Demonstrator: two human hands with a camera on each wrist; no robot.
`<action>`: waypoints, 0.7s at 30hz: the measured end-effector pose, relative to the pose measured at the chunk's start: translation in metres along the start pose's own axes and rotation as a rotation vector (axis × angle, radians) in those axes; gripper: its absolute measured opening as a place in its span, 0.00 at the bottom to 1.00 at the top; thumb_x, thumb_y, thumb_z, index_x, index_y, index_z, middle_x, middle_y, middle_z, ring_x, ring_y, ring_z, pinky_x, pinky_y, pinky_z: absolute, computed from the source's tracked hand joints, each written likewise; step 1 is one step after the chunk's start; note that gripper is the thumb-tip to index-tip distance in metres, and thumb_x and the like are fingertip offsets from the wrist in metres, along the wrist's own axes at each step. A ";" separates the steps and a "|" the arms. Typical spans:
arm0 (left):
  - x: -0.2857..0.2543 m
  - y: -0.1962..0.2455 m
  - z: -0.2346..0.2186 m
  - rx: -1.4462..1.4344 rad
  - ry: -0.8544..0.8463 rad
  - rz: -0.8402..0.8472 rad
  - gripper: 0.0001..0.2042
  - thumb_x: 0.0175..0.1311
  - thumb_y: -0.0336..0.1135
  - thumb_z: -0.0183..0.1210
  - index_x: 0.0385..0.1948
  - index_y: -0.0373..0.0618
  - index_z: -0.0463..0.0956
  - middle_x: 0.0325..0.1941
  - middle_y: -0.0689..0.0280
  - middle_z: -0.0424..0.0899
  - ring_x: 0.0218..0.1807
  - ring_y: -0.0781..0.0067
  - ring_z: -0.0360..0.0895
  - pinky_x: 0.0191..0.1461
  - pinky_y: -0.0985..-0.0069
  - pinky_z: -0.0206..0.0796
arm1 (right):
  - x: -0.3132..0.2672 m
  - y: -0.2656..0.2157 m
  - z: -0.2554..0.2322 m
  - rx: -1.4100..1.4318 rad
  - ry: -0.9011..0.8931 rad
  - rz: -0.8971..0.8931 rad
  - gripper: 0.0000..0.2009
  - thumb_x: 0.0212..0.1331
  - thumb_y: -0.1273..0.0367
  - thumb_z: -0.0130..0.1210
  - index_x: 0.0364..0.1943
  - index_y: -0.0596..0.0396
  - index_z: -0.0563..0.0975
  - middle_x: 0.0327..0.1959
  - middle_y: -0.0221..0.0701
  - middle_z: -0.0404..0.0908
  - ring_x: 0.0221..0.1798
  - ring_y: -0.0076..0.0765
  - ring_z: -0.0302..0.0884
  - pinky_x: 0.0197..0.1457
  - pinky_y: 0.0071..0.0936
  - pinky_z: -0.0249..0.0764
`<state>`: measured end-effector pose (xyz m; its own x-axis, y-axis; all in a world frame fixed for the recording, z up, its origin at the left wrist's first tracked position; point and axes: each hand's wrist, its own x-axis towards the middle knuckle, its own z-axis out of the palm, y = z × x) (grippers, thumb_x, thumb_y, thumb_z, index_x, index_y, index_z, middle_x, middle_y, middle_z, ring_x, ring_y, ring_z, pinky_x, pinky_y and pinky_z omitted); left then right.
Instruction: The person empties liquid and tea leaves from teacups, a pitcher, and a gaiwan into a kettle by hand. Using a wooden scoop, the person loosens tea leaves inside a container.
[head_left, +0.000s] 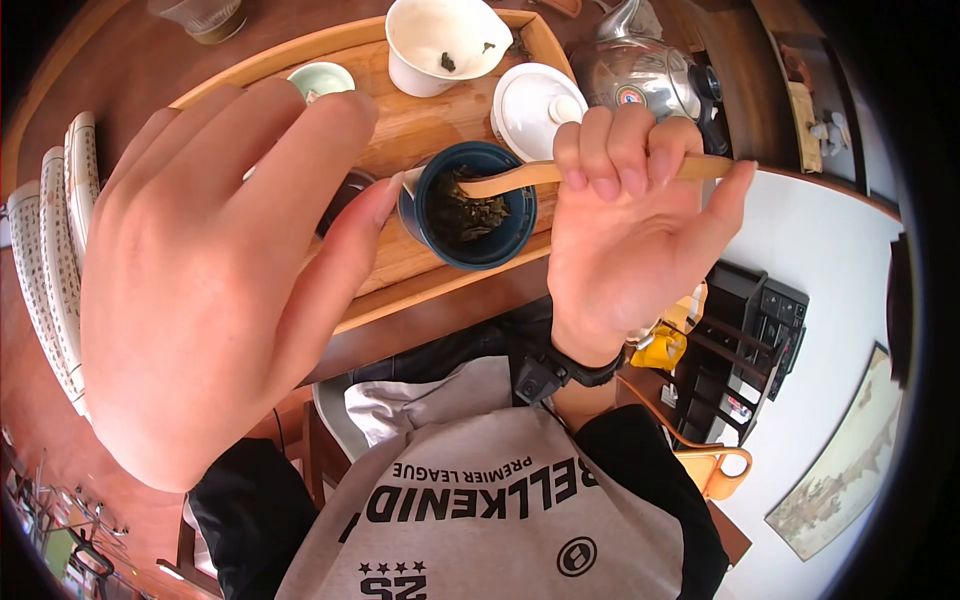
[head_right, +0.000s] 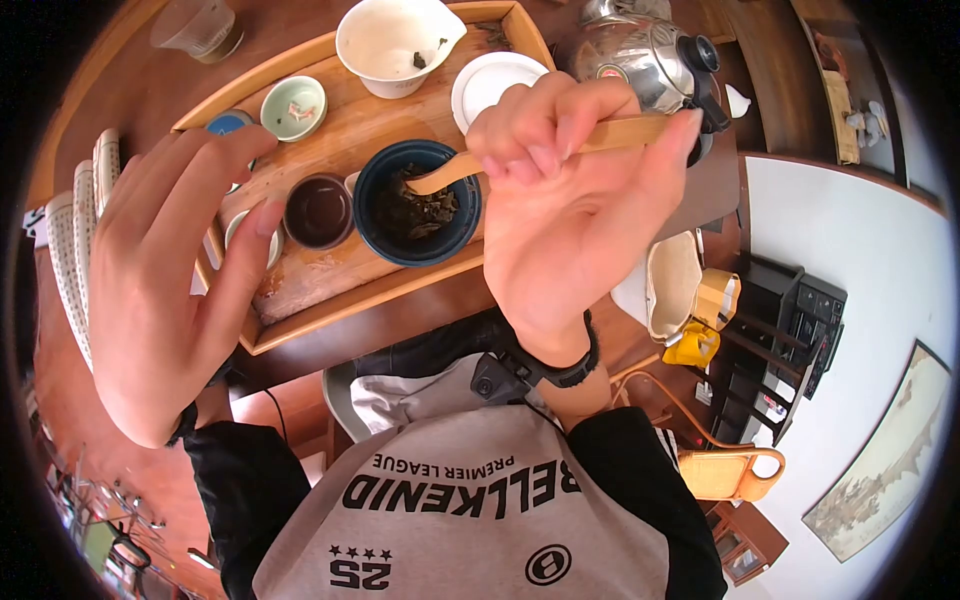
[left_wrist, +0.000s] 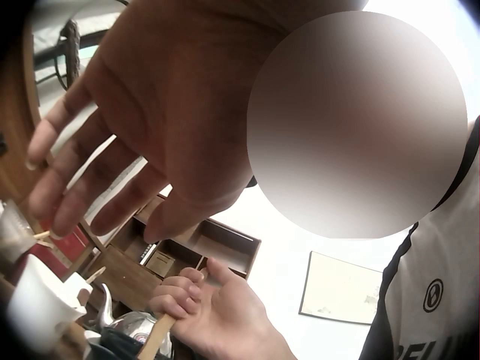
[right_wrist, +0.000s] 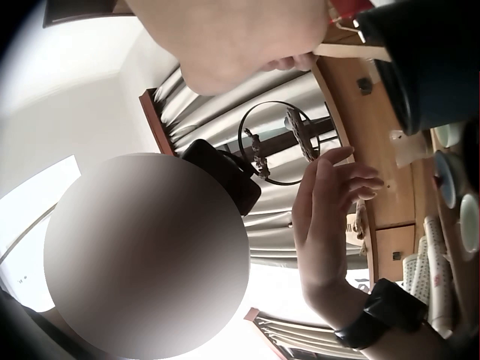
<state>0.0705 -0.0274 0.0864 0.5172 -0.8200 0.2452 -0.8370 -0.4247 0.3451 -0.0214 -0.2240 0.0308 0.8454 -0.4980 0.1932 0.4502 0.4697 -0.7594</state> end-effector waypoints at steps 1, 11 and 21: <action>0.000 0.000 0.000 0.001 -0.002 -0.003 0.11 0.57 0.26 0.60 0.42 0.36 0.77 0.35 0.53 0.77 0.36 0.48 0.74 0.41 0.62 0.65 | 0.000 0.000 0.000 -0.001 0.001 0.000 0.24 0.73 0.47 0.33 0.25 0.49 0.61 0.23 0.25 0.56 0.28 0.26 0.51 0.36 0.27 0.52; 0.001 0.001 0.000 -0.004 -0.007 -0.012 0.11 0.57 0.26 0.60 0.42 0.35 0.77 0.33 0.54 0.76 0.36 0.49 0.74 0.40 0.63 0.65 | -0.007 -0.019 0.001 0.002 -0.096 -0.144 0.21 0.72 0.51 0.39 0.24 0.47 0.61 0.24 0.23 0.55 0.29 0.25 0.50 0.38 0.28 0.51; 0.000 0.000 0.000 0.005 -0.009 -0.005 0.11 0.58 0.26 0.60 0.42 0.35 0.77 0.33 0.54 0.76 0.36 0.50 0.74 0.40 0.63 0.65 | -0.008 -0.007 -0.003 -0.032 -0.132 -0.109 0.22 0.72 0.48 0.33 0.25 0.48 0.60 0.23 0.24 0.55 0.29 0.26 0.49 0.37 0.28 0.51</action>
<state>0.0705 -0.0278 0.0863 0.5195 -0.8215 0.2352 -0.8354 -0.4304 0.3419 -0.0322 -0.2250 0.0325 0.8232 -0.4434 0.3545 0.5341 0.3934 -0.7483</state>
